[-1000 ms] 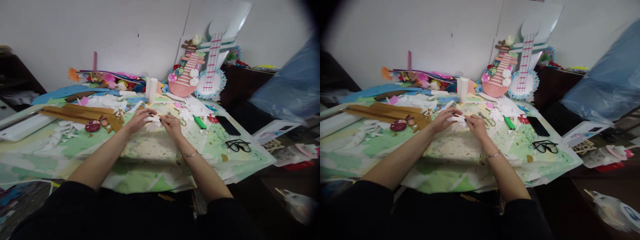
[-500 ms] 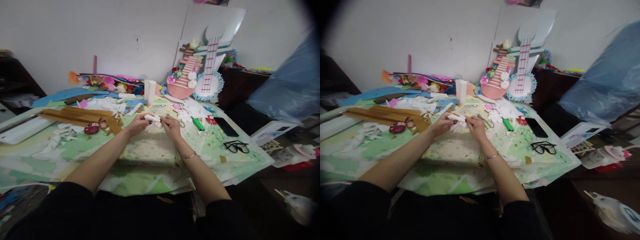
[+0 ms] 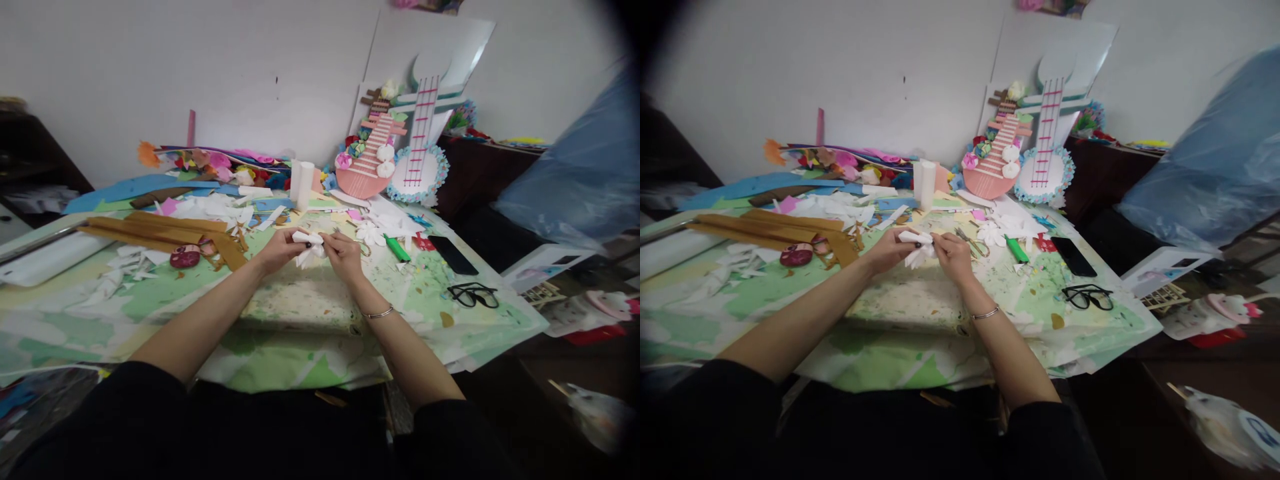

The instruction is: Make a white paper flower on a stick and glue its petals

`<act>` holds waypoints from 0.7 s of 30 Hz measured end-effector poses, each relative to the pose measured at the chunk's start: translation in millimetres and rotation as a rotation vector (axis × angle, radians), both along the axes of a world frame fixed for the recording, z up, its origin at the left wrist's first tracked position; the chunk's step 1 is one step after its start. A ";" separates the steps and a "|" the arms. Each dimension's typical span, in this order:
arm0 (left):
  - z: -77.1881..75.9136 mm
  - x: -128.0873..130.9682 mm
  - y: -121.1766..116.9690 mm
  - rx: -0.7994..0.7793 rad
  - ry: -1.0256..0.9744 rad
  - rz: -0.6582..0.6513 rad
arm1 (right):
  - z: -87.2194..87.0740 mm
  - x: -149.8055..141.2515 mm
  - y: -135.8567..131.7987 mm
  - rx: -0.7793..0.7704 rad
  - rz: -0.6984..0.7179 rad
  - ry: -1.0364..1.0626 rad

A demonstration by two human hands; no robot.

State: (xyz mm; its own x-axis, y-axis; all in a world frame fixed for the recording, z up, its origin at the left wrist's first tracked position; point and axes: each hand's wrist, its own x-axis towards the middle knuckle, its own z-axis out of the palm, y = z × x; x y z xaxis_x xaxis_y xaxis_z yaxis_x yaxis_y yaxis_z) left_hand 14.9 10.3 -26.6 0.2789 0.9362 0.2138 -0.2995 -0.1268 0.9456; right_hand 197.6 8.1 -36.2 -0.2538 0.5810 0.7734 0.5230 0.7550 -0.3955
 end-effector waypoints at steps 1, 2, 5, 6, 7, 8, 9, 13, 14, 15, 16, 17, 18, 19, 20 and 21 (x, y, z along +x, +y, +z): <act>0.5 0.2 -0.7 -0.005 -0.009 -0.003 | 0.1 -0.1 -0.1 -0.003 -0.001 -0.001; 0.9 0.5 -1.3 -0.009 -0.020 -0.008 | 0.3 -0.2 -0.3 -0.007 -0.004 -0.002; 2.6 1.1 -3.0 -0.015 -0.043 -0.017 | 1.1 -0.6 -1.2 -0.009 -0.004 0.006; 3.2 1.2 -3.6 -0.012 -0.048 -0.016 | 1.4 -0.8 -1.7 -0.007 -0.001 0.011; 3.7 1.2 -4.1 -0.007 -0.049 -0.014 | 1.7 -0.9 -2.2 -0.006 0.001 0.016; 4.0 1.2 -4.6 -0.004 -0.048 -0.014 | 2.0 -1.0 -2.7 -0.006 0.003 0.019; 4.3 1.2 -5.0 -0.004 -0.048 -0.016 | 2.2 -1.0 -3.0 -0.006 0.004 0.022; 3.2 2.1 -4.9 -0.022 -0.058 -0.008 | 1.7 -1.3 -1.9 -0.017 0.012 0.004; 2.5 2.6 -4.3 -0.018 -0.059 0.009 | 1.4 -1.4 -1.0 -0.017 0.018 -0.004; 1.7 3.0 -3.3 -0.011 -0.055 0.029 | 1.1 -1.6 0.1 -0.017 0.030 -0.011; 0.8 3.2 -2.0 -0.008 -0.046 0.047 | 0.8 -1.7 1.2 -0.016 0.047 -0.017; -0.1 3.2 -0.3 -0.012 -0.037 0.063 | 0.5 -1.8 2.4 -0.016 0.066 -0.019; -0.8 2.9 1.5 -0.024 -0.031 0.077 | 0.3 -1.9 3.5 -0.019 0.081 -0.017; -1.4 2.3 3.5 -0.042 -0.030 0.092 | 0.2 -1.8 4.5 -0.027 0.088 -0.011; -1.8 1.5 5.5 -0.061 -0.036 0.110 | 0.0 -1.7 5.4 -0.037 0.081 0.003; -2.0 0.4 7.3 -0.075 -0.046 0.131 | -0.1 -1.4 6.3 -0.054 0.064 0.022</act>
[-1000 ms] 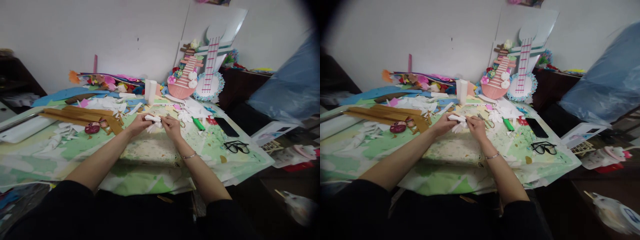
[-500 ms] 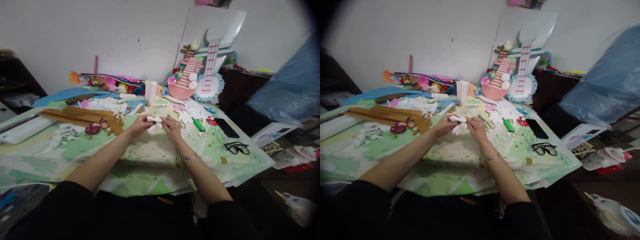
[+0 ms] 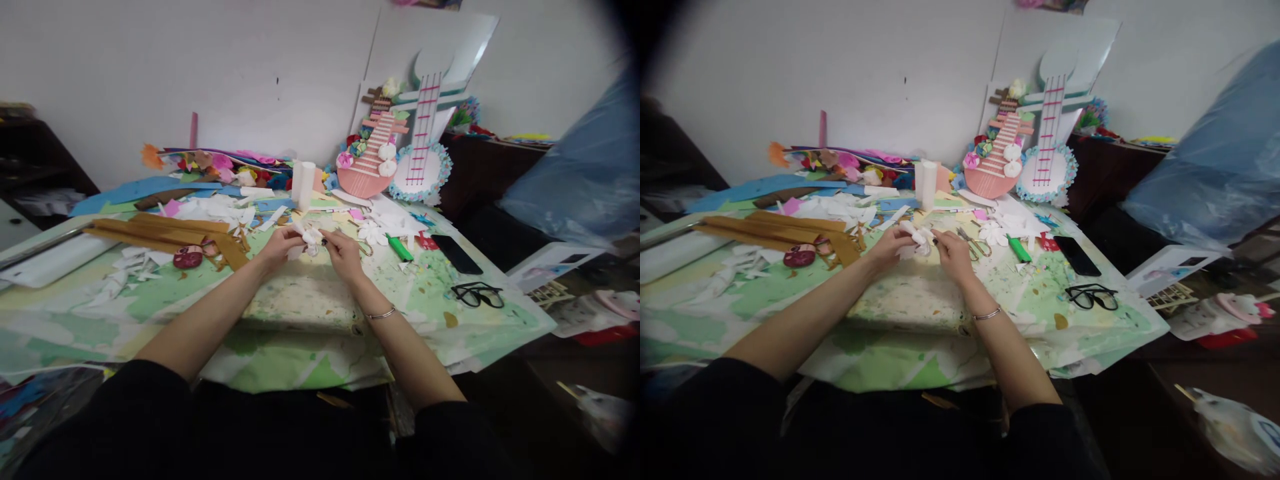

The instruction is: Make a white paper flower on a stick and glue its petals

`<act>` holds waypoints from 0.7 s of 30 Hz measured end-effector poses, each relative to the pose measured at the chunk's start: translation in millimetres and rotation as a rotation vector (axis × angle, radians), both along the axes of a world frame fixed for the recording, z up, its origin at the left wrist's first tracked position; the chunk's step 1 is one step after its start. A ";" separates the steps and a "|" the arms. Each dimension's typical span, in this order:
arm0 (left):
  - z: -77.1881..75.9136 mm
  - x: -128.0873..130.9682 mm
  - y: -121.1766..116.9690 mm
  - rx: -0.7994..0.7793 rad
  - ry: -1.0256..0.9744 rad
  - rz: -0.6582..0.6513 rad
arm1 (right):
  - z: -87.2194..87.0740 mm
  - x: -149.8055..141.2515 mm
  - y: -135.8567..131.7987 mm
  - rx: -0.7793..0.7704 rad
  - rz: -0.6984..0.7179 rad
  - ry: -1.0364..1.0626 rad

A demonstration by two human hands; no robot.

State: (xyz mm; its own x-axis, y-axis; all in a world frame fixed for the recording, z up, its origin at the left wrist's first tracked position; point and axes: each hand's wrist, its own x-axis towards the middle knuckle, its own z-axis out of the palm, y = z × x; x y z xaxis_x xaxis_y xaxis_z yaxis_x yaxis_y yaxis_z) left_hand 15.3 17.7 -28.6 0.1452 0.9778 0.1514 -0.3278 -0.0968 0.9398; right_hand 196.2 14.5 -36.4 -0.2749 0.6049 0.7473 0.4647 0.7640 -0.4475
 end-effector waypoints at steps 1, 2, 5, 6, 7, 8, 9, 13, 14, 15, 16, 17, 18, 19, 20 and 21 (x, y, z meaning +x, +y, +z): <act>0.0 -1.1 1.6 -0.008 -0.009 0.021 | -0.1 0.3 0.8 -0.021 -0.025 0.027; 0.2 -2.2 2.8 -0.013 -0.013 0.038 | -0.2 0.7 1.6 -0.042 -0.052 0.060; 0.9 -4.5 3.9 -0.021 -0.003 0.042 | 0.6 2.0 2.4 -0.081 -0.108 0.176; 0.9 -4.8 3.8 -0.021 0.004 0.032 | 1.4 2.4 2.0 -0.081 -0.115 0.211; 0.7 -4.9 3.6 -0.018 0.014 0.019 | 2.6 2.8 1.1 -0.075 -0.122 0.243; 0.4 -4.9 3.4 -0.014 0.024 0.007 | 4.0 3.1 -0.3 -0.066 -0.129 0.268; -0.2 -4.8 3.3 -0.010 0.035 -0.003 | 5.5 3.2 -2.2 -0.054 -0.138 0.284; -2.6 -3.9 3.2 0.003 0.080 -0.024 | 11.3 2.0 -11.7 -0.001 -0.180 0.222; -3.0 -3.6 2.9 0.006 0.091 -0.030 | 12.2 1.2 -13.8 0.014 -0.176 0.176; -3.2 -3.1 2.4 0.010 0.101 -0.035 | 12.7 0.3 -15.5 0.026 -0.167 0.124; -3.4 -2.4 1.8 0.015 0.110 -0.040 | 12.9 -0.6 -16.7 0.036 -0.155 0.073; -3.6 -1.7 1.3 0.020 0.116 -0.043 | 12.9 -1.4 -17.5 0.045 -0.147 0.028; -3.9 -1.0 0.8 0.029 0.122 -0.046 | 12.6 -2.2 -18.0 0.052 -0.144 -0.010; -4.3 -0.3 0.4 0.044 0.132 -0.048 | 12.2 -2.8 -18.2 0.054 -0.149 -0.043; -4.9 0.4 0.3 0.063 0.147 -0.048 | 11.6 -3.2 -18.2 0.052 -0.158 -0.072; -5.8 0.8 0.4 0.083 0.165 -0.046 | 11.1 -3.5 -18.2 0.050 -0.169 -0.098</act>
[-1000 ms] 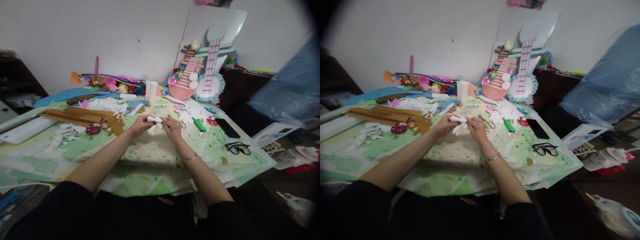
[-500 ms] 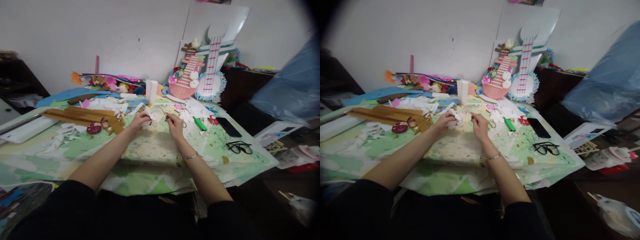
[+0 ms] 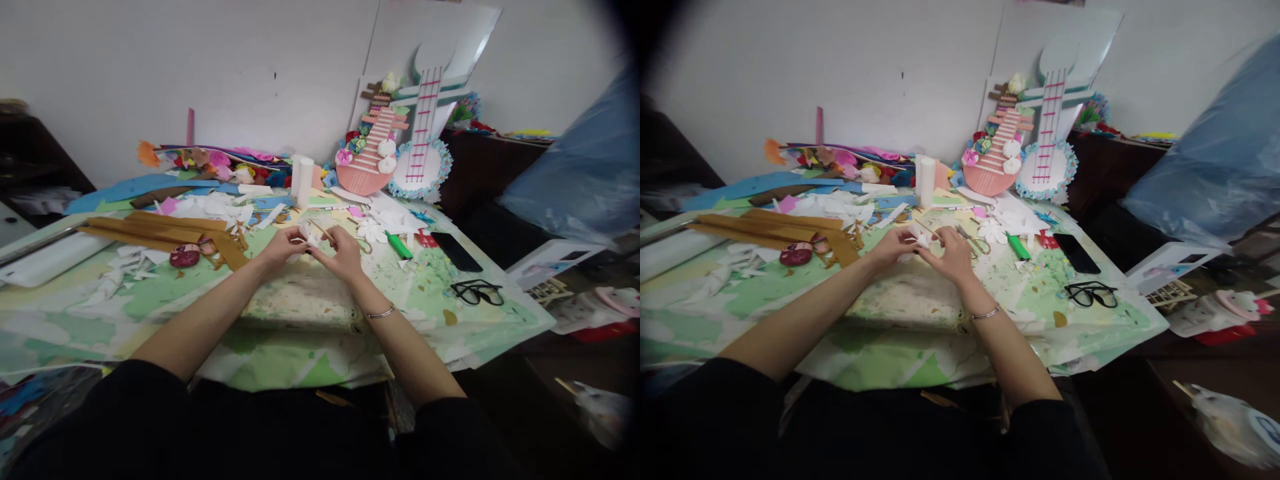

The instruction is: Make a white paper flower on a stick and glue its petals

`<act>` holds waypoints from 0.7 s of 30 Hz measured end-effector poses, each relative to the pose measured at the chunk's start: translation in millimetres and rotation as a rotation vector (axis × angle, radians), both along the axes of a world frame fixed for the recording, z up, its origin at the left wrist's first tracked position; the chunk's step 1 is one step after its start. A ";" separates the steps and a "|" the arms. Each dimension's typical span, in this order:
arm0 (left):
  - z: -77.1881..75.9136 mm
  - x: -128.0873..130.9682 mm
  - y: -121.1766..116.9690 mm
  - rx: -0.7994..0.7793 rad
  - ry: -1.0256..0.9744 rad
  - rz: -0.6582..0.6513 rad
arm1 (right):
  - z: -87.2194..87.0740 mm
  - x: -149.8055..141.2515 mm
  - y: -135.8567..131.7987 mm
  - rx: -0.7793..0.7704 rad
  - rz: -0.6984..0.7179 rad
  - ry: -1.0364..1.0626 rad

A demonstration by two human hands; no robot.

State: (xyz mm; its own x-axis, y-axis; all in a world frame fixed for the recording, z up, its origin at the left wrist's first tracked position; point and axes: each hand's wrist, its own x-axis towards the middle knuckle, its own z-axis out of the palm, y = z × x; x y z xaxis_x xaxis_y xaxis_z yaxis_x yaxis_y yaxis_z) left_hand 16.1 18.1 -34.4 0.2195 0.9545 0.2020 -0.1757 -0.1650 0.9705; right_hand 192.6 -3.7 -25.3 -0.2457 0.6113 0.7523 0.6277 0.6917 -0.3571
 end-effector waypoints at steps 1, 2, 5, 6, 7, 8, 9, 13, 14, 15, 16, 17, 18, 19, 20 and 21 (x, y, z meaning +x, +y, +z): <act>-1.0 0.3 0.4 0.021 0.022 0.000 | -0.5 -0.2 0.1 -0.004 -0.011 -0.024; -2.2 0.3 0.9 0.040 0.046 -0.002 | -1.0 -0.3 0.3 -0.008 -0.021 -0.044; -5.5 -0.3 2.9 0.070 0.101 -0.015 | -2.1 -0.4 0.8 -0.006 -0.052 -0.055; -6.2 -0.6 3.3 0.076 0.111 -0.017 | -2.2 -0.4 1.0 -0.006 -0.066 -0.045; -6.4 -0.8 3.5 0.076 0.118 -0.016 | -2.1 -0.4 1.1 -0.009 -0.079 -0.033; -6.2 -0.9 3.4 0.074 0.125 -0.011 | -2.0 -0.5 1.2 -0.014 -0.090 -0.023; -5.5 -0.8 2.9 0.071 0.132 -0.006 | -1.7 -0.6 1.3 -0.021 -0.096 -0.015; 0.3 0.5 -1.5 0.076 0.163 0.004 | -0.1 -1.3 1.4 -0.075 -0.111 0.002; 1.8 0.8 -2.8 0.082 0.166 0.003 | 0.2 -1.4 1.4 -0.093 -0.119 0.004; 3.0 1.1 -3.8 0.089 0.168 0.004 | 0.4 -1.6 1.5 -0.109 -0.126 0.006; 3.7 1.3 -4.4 0.097 0.171 0.002 | 0.5 -1.8 1.6 -0.122 -0.130 0.008; 3.9 1.5 -4.7 0.106 0.171 -0.004 | 0.6 -1.9 1.8 -0.132 -0.132 0.011; 3.7 1.6 -4.6 0.115 0.167 -0.014 | 0.6 -1.9 2.1 -0.140 -0.130 0.015; 3.1 1.6 -4.2 0.122 0.160 -0.028 | 0.5 -1.9 2.6 -0.148 -0.125 0.019; 2.3 1.7 -3.6 0.125 0.152 -0.043 | 0.2 -1.9 3.4 -0.158 -0.112 0.023; 1.3 1.8 -3.0 0.123 0.145 -0.054 | -0.3 -1.8 4.4 -0.170 -0.094 0.024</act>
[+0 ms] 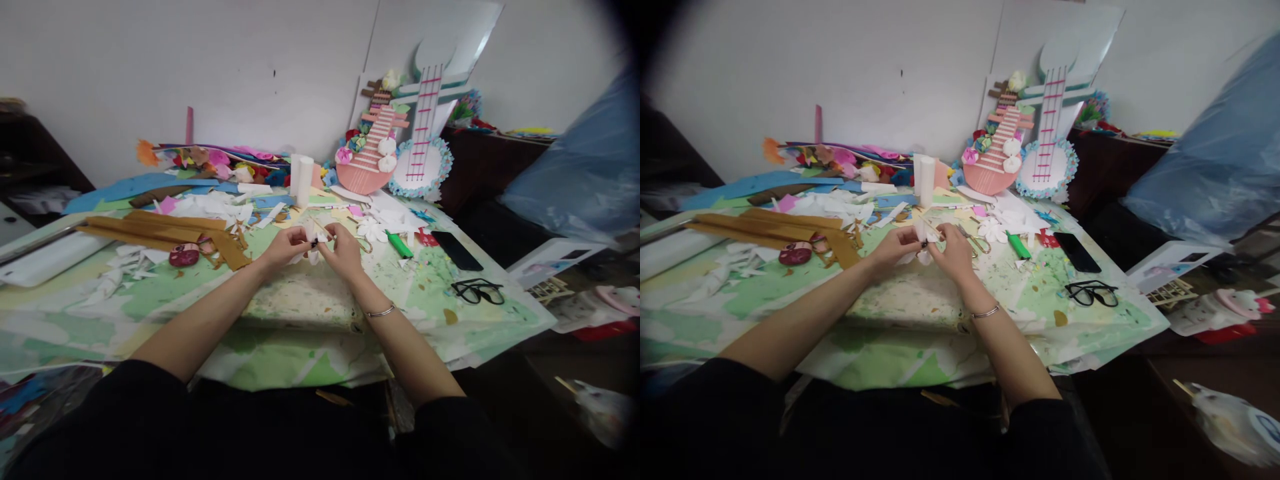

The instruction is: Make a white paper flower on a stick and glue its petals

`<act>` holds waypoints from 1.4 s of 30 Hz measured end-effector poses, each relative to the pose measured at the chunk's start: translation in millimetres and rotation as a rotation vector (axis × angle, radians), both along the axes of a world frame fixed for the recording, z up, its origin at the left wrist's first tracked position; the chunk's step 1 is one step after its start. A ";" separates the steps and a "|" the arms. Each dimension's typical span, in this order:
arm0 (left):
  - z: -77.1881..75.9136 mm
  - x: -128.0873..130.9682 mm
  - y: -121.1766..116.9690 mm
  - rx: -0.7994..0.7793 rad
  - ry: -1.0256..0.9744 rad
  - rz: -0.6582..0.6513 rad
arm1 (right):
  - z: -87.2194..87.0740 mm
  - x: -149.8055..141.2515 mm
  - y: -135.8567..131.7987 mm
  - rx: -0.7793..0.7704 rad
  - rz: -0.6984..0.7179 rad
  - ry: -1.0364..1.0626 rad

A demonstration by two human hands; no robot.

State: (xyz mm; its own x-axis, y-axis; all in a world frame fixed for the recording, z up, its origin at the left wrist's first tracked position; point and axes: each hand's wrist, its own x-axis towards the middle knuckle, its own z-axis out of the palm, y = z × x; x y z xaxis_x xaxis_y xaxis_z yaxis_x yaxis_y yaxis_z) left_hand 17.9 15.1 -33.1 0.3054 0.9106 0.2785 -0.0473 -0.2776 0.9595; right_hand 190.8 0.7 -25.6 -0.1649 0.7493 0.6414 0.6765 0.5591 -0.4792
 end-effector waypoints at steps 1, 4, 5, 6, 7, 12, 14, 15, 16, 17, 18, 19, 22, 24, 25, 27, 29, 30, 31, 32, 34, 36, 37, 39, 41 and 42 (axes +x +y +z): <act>-1.0 0.1 0.6 -0.007 -0.003 -0.006 | -0.7 0.1 1.3 -0.012 0.024 -0.002; -3.1 0.5 1.5 -0.018 0.001 0.000 | -3.9 0.4 5.7 -0.038 0.080 -0.034; -3.5 0.7 1.5 -0.018 0.002 0.001 | -5.0 0.4 7.0 -0.043 0.084 -0.048; -3.7 0.9 1.4 -0.018 0.001 0.000 | -5.9 0.3 7.9 -0.045 0.082 -0.061; -3.8 1.2 1.2 -0.017 0.001 -0.001 | -6.7 0.2 8.5 -0.045 0.075 -0.072; -2.0 2.7 0.1 -0.052 0.012 0.039 | -7.3 -0.7 7.0 -0.012 0.051 -0.087; -0.6 3.5 -0.2 -0.080 -0.009 0.063 | -7.2 -1.0 5.6 -0.011 0.040 -0.095; 0.1 4.0 -0.4 -0.096 -0.019 0.075 | -7.3 -1.2 5.0 -0.012 0.030 -0.108; 0.6 4.6 -0.7 -0.114 -0.027 0.087 | -7.5 -1.3 4.2 -0.010 0.019 -0.128; 0.9 5.2 -0.9 -0.129 -0.032 0.099 | -7.7 -1.4 3.5 -0.004 0.009 -0.154; 0.9 5.6 -1.1 -0.140 -0.035 0.111 | -7.8 -1.4 2.6 0.006 0.004 -0.184; 0.6 5.9 -1.3 -0.150 -0.036 0.125 | -7.8 -1.3 1.6 0.018 0.005 -0.215; -1.7 4.5 -1.5 -0.172 -0.041 0.158 | -6.2 -0.5 -2.9 0.046 0.058 -0.286; -2.8 2.4 -1.4 -0.191 -0.041 0.171 | -3.5 0.7 -6.7 0.054 0.137 -0.298; -2.9 1.3 -1.3 -0.198 -0.041 0.173 | -1.8 1.5 -8.5 0.055 0.182 -0.288; -2.1 -0.2 -1.0 -0.201 -0.044 0.170 | 1.6 3.4 -10.8 0.038 0.265 -0.226; -0.7 -0.7 -0.6 -0.193 -0.049 0.158 | 4.0 5.2 -10.6 0.000 0.298 -0.101; 0.0 -0.7 -0.6 -0.191 -0.049 0.147 | 4.5 6.1 -9.3 -0.020 0.286 -0.018; 0.6 -0.5 -0.8 -0.192 -0.047 0.136 | 4.5 7.0 -7.2 -0.037 0.257 0.073; 1.1 -0.3 -1.2 -0.194 -0.043 0.126 | 4.0 7.9 -4.7 -0.047 0.218 0.156; 2.3 -0.2 -3.1 -0.198 -0.026 0.104 | 2.1 9.8 1.1 -0.047 0.148 0.261; 4.0 -0.3 -5.7 -0.210 -0.006 0.075 | 0.2 11.7 6.2 -0.035 0.135 0.261; 5.0 -0.5 -7.0 -0.218 0.002 0.056 | -0.5 12.6 7.9 -0.031 0.142 0.244; 6.8 -0.7 -9.0 -0.236 0.011 0.012 | -0.9 13.7 9.8 -0.042 0.156 0.223; 7.6 -1.1 -9.5 -0.236 0.017 -0.033 | -0.3 14.0 9.7 -0.084 0.167 0.204; 7.4 -1.2 -9.2 -0.230 0.022 -0.058 | 0.2 13.8 9.4 -0.106 0.169 0.186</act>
State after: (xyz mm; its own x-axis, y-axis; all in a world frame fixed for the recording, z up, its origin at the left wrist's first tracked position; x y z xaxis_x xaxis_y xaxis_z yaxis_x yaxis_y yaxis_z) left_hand 16.6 5.8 -25.7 0.3624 0.9302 0.0581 -0.0348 -0.0488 0.9982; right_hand 204.6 10.0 -25.5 -0.1804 0.7858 0.5915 0.4727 0.5967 -0.6485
